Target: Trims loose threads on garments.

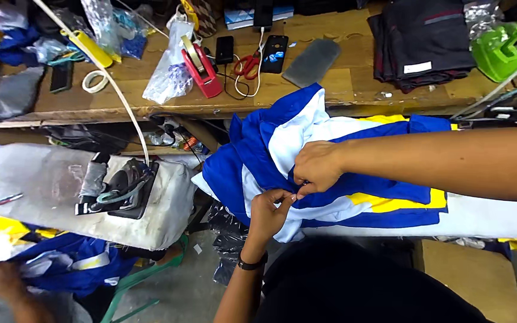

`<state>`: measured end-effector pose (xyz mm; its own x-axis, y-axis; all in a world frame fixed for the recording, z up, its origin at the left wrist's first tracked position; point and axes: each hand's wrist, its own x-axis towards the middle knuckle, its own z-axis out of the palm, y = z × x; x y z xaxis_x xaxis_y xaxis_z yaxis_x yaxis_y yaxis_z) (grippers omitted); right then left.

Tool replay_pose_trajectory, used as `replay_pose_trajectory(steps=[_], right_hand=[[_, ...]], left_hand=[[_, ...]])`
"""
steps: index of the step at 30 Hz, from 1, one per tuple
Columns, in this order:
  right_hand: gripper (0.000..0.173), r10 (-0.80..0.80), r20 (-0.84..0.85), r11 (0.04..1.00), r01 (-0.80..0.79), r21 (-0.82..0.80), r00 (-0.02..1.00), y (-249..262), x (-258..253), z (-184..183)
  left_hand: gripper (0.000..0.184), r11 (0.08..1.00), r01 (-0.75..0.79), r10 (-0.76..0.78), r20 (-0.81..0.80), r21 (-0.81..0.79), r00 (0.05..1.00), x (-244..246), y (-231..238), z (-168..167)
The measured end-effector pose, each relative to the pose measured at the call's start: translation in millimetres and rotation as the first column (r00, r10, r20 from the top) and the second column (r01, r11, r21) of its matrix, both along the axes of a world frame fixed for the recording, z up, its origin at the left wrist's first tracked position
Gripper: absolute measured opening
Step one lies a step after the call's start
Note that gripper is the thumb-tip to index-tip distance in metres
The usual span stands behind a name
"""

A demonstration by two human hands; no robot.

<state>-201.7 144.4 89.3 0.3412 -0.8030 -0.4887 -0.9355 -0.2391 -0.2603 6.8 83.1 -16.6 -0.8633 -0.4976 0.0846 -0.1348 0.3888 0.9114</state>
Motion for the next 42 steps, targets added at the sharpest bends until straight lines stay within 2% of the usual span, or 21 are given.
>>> replay_pose_trajectory(steps=[2, 4, 6, 9, 15, 22, 26, 29, 32, 34, 38, 42], right_hand=[[0.046, -0.043, 0.038, 0.999, 0.044, -0.016, 0.998, 2, -2, -1], [0.047, -0.099, 0.075, 0.995, 0.1, -0.006, 0.992, 2, -6, 1], [0.046, -0.15, 0.098, 0.989, 0.148, 0.02, 0.984, 2, -9, 1], [0.043, -0.183, 0.111, 0.983, 0.179, 0.048, 0.977, 4, -8, -2], [0.041, -0.182, 0.146, 0.982, 0.17, 0.087, 0.972, 6, -10, -10], [0.045, -0.155, 0.176, 0.988, 0.155, 0.018, 0.972, 23, -11, -29], [0.048, -0.122, 0.164, 0.992, 0.123, 0.006, 0.979, 25, -12, -34], [0.047, -0.148, 0.189, 0.988, 0.152, -0.004, 0.971, 25, -10, -34], [0.048, -0.288, 0.309, 0.956, 0.292, 0.036, 0.906, 22, -10, -37], [0.049, -0.394, 0.372, 0.917, 0.387, 0.097, 0.84, 20, -9, -41], [0.047, -0.481, 0.459, 0.874, 0.448, 0.187, 0.747, 16, -7, -46], [0.043, -0.462, 0.552, 0.881, 0.433, 0.191, 0.694, 21, -16, -52]], left_hand=[[0.016, 0.983, -0.022, 0.034, -0.065, 0.18, 0.997, 2, 2, -3], [0.012, 0.915, -0.048, 0.107, -0.127, 0.4, 0.986, 4, 9, -3], [0.017, 0.873, -0.056, 0.158, -0.172, 0.484, 0.972, 6, 19, -7], [0.018, 0.871, -0.114, 0.242, -0.215, 0.479, 0.946, 2, 30, -16], [0.015, 0.885, -0.134, 0.256, -0.225, 0.446, 0.94, 4, 36, -17], [0.012, 0.961, -0.146, 0.201, -0.23, 0.236, 0.952, 7, 38, -26], [0.012, 0.968, -0.154, 0.198, -0.226, 0.198, 0.954, 7, 40, -30], [0.014, 0.941, -0.153, 0.231, -0.242, 0.302, 0.942, 8, 39, -32], [0.02, 0.835, -0.163, 0.353, -0.285, 0.525, 0.891, 5, 42, -36], [0.016, 0.772, -0.21, 0.469, -0.316, 0.6, 0.825, -2, 48, -36], [0.012, 0.713, -0.325, 0.61, -0.321, 0.621, 0.725, -18, 52, -31], [0.015, 0.713, -0.323, 0.602, -0.309, 0.622, 0.736, -27, 50, -23]])
